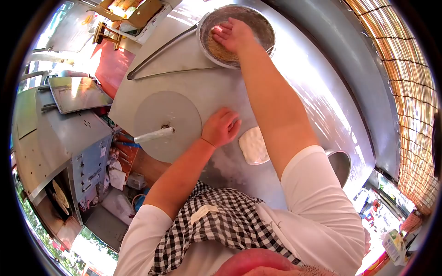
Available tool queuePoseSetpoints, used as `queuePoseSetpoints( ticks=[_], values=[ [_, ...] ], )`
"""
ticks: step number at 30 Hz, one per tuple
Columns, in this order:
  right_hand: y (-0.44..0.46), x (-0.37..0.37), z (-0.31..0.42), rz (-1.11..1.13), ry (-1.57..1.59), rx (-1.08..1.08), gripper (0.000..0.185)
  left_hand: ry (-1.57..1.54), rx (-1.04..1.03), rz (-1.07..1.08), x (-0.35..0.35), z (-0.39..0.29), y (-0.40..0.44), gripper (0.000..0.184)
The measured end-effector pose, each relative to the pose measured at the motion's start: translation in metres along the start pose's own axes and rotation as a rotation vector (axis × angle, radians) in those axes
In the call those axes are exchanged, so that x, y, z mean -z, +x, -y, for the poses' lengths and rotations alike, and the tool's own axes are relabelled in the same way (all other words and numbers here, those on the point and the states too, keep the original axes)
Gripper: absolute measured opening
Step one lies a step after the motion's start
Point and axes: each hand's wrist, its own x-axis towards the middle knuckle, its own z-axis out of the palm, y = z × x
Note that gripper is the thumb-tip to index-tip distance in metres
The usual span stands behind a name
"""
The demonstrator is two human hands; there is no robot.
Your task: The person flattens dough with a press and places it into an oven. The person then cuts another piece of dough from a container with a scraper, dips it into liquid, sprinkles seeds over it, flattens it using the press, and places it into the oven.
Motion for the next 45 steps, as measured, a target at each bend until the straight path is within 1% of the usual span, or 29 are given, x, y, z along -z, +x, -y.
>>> queuePoseSetpoints(
  ticks=[1,4,7,10,13,15,16,19,20,23,24,27,28,31,34,37,39,41,43,44,45],
  values=[
    [-0.006,0.000,0.003,-0.001,-0.031,-0.003,0.051,0.017,-0.001,0.005,0.000,0.000,-0.001,0.015],
    [-0.063,0.007,0.020,0.143,0.025,0.055,0.046,-0.004,0.016,0.001,0.000,-0.003,0.002,0.013],
    [-0.135,0.049,0.019,0.208,-0.027,0.120,0.042,-0.043,0.038,-0.014,0.000,-0.006,0.003,0.012],
    [-0.206,0.110,0.002,0.074,-0.043,0.063,0.041,-0.051,0.042,-0.010,-0.002,-0.005,0.001,0.011],
    [-0.267,0.168,-0.028,-0.121,-0.107,-0.061,0.038,-0.045,0.041,-0.015,-0.003,-0.007,0.000,0.010],
    [-0.299,0.184,-0.052,-0.171,-0.178,-0.108,0.038,-0.020,0.038,-0.023,-0.005,-0.004,0.001,0.010],
    [-0.310,0.186,-0.066,-0.155,-0.210,-0.138,0.041,0.000,0.040,-0.025,-0.006,-0.002,0.000,0.010],
    [-0.319,0.182,-0.096,-0.108,-0.236,-0.266,0.042,0.017,0.035,-0.030,-0.010,-0.003,-0.001,0.010],
    [-0.316,0.184,-0.101,-0.108,-0.226,-0.264,0.042,0.021,0.034,-0.036,-0.009,-0.003,-0.001,0.010],
    [-0.313,0.206,-0.096,-0.253,-0.129,-0.178,0.042,0.024,-0.006,-0.055,-0.012,0.000,-0.002,0.010],
    [-0.319,0.212,-0.092,-0.314,-0.127,-0.074,0.044,0.037,-0.025,-0.063,-0.012,0.003,0.000,0.010],
    [-0.336,0.215,-0.081,-0.414,-0.047,0.090,0.044,0.059,-0.043,-0.071,-0.014,0.004,-0.003,0.011],
    [-0.344,0.211,-0.077,-0.373,-0.036,0.092,0.046,0.063,-0.039,-0.073,-0.014,0.004,-0.003,0.010],
    [-0.354,0.194,-0.073,-0.105,0.137,-0.006,0.049,0.100,-0.040,-0.068,-0.012,0.001,-0.001,0.010],
    [-0.337,0.193,-0.095,-0.052,0.214,-0.066,0.050,0.132,-0.056,-0.073,-0.012,0.001,-0.001,0.009],
    [-0.319,0.206,-0.118,-0.228,0.079,-0.073,0.051,0.126,-0.035,-0.054,-0.012,-0.003,-0.005,0.008],
    [-0.333,0.193,-0.101,-0.120,0.069,-0.028,0.050,0.134,-0.014,-0.050,-0.008,-0.006,0.002,0.008],
    [-0.367,0.195,-0.094,-0.071,0.083,-0.002,0.049,0.132,0.022,-0.017,-0.012,-0.023,-0.001,0.008],
    [-0.387,0.208,-0.080,-0.039,0.090,0.033,0.049,0.136,-0.116,0.032,-0.032,-0.048,0.000,0.016],
    [-0.394,0.214,-0.076,-0.097,0.084,0.052,0.048,0.142,-0.177,0.062,-0.042,-0.063,-0.005,0.020],
    [-0.401,0.220,-0.075,-0.135,0.085,0.061,0.048,0.226,-0.246,0.127,-0.055,-0.075,-0.008,0.029]
  ],
)
